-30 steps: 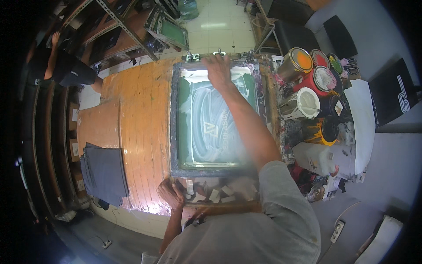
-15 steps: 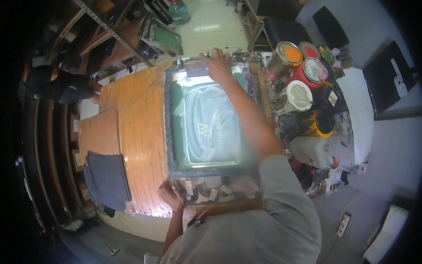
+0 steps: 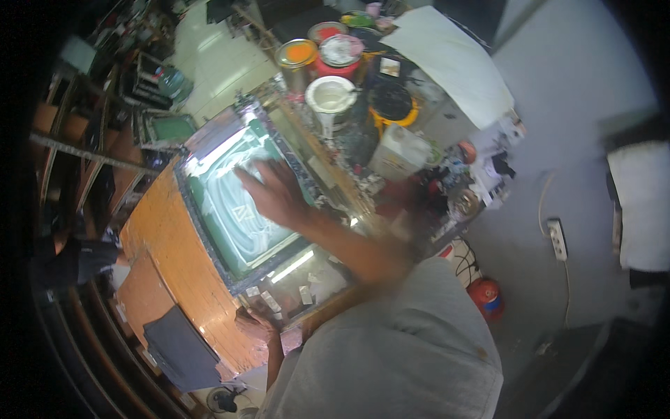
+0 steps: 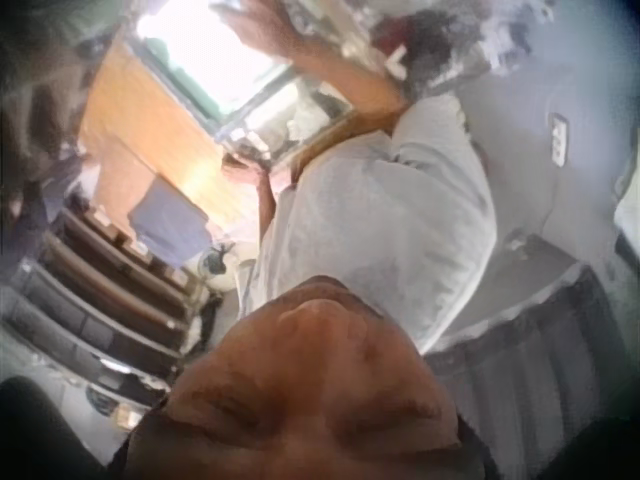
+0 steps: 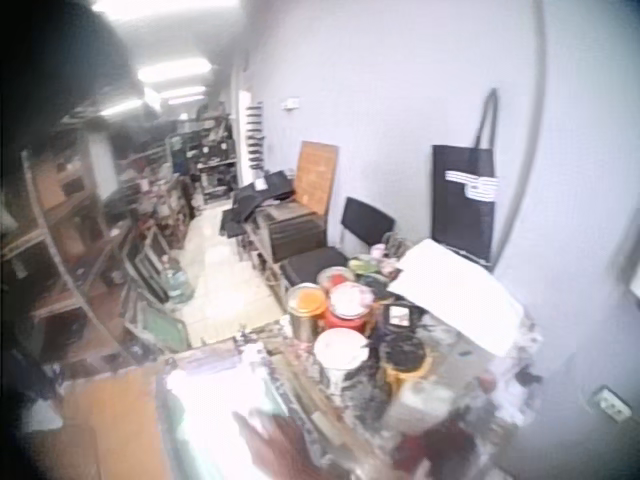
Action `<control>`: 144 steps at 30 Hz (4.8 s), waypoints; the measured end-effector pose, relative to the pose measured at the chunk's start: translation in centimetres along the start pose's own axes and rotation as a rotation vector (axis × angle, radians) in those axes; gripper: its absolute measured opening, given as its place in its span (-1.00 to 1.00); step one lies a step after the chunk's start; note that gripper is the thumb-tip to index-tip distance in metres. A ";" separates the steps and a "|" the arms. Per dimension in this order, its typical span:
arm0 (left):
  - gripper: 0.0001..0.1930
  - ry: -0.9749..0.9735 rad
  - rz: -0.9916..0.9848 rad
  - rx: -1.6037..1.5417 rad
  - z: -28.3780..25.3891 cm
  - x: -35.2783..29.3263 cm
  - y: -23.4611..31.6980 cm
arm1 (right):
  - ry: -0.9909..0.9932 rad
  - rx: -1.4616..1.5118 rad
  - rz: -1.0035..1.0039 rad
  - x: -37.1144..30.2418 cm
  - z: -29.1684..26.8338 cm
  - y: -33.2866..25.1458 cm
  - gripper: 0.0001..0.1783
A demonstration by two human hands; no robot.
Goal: The person performs screen printing by applying white ink to a mesh screen with a squeegee, cleaning the screen with a cloth, and aligning items on a glass light table.
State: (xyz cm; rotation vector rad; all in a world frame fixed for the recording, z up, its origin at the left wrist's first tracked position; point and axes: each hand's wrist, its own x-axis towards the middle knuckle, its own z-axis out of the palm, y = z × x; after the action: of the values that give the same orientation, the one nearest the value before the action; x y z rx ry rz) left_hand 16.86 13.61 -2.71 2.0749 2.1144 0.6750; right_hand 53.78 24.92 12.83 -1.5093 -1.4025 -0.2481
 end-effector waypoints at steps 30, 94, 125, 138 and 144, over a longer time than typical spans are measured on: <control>-0.47 -0.638 -1.003 -1.558 -2.0 6.2 7.0 | 0.282 0.103 0.860 -18.2 -22.5 1.9 -0.83; -0.78 -0.382 -0.824 -1.353 -10.1 8.7 13.4 | -0.183 1.160 1.206 -18.3 8.7 1.3 -0.48; -0.72 -0.369 -0.747 -1.417 -10.6 9.1 13.4 | -0.133 1.022 1.126 -15.7 10.0 5.2 -0.44; -0.73 -0.402 -0.836 -1.511 -10.4 9.1 12.9 | -0.240 0.839 1.126 -21.7 -6.3 -0.2 -0.62; -0.69 -0.491 -0.920 -1.530 -8.4 7.6 11.6 | 0.156 0.763 1.264 -19.8 -23.8 3.8 -0.68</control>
State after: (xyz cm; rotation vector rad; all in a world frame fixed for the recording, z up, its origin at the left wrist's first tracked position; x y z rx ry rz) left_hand 23.93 18.61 10.96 0.3255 1.1762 0.9457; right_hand 61.96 -4.66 7.62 -1.3679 -0.1521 0.8361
